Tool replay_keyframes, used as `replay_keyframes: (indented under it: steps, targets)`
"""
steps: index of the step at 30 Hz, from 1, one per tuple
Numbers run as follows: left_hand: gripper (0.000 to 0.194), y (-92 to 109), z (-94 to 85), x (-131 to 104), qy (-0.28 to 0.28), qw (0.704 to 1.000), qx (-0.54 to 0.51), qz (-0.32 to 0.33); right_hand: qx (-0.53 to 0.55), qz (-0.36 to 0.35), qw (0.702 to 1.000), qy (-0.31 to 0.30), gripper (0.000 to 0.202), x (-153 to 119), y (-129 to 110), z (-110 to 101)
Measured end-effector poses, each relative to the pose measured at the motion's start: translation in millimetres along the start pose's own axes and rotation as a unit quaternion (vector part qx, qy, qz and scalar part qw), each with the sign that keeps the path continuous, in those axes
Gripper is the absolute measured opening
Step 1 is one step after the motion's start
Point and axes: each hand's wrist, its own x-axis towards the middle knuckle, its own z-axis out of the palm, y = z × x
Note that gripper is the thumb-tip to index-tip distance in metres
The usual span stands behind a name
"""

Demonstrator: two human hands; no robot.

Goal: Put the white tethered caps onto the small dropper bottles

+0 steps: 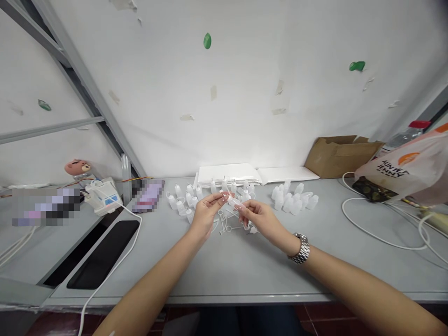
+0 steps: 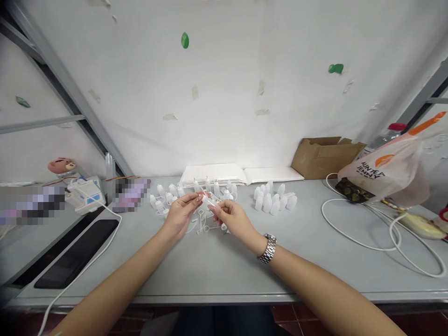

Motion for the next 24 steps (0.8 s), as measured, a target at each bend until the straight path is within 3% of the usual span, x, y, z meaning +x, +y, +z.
replay_keyframes:
  steps: [6,10,14,16,18,20,24]
  targets:
    - [0.018,0.4,3.6,-2.7,0.019,0.999,-0.029,-0.026,-0.063,-0.079,0.994,0.044,0.027,-2.5,7.5,1.1]
    - [0.020,0.1,1.6,-0.5,0.018,0.999,-0.035,-0.022,-0.057,-0.072,0.995,0.029,0.029,-5.5,4.4,1.9]
    - [0.023,4.4,-2.9,2.2,-0.018,1.000,0.005,-0.023,0.051,-0.015,0.996,-0.074,0.036,-4.3,0.0,0.2]
    - [0.022,6.9,-5.0,2.9,-0.032,0.999,0.028,-0.026,0.126,0.031,0.982,-0.137,0.037,-2.6,0.4,-0.6]
    - [0.020,8.1,-6.2,3.2,-0.030,0.998,0.047,-0.026,0.161,0.065,0.972,-0.160,0.038,-0.7,2.8,-1.0]
    - [0.020,7.8,-6.1,2.7,-0.011,0.998,0.062,-0.023,0.126,0.055,0.982,-0.127,0.037,0.8,6.0,-1.0]
    - [0.019,4.7,-3.5,0.1,0.012,0.997,0.075,-0.016,-0.016,-0.030,0.999,-0.008,0.032,1.3,9.7,-0.6]
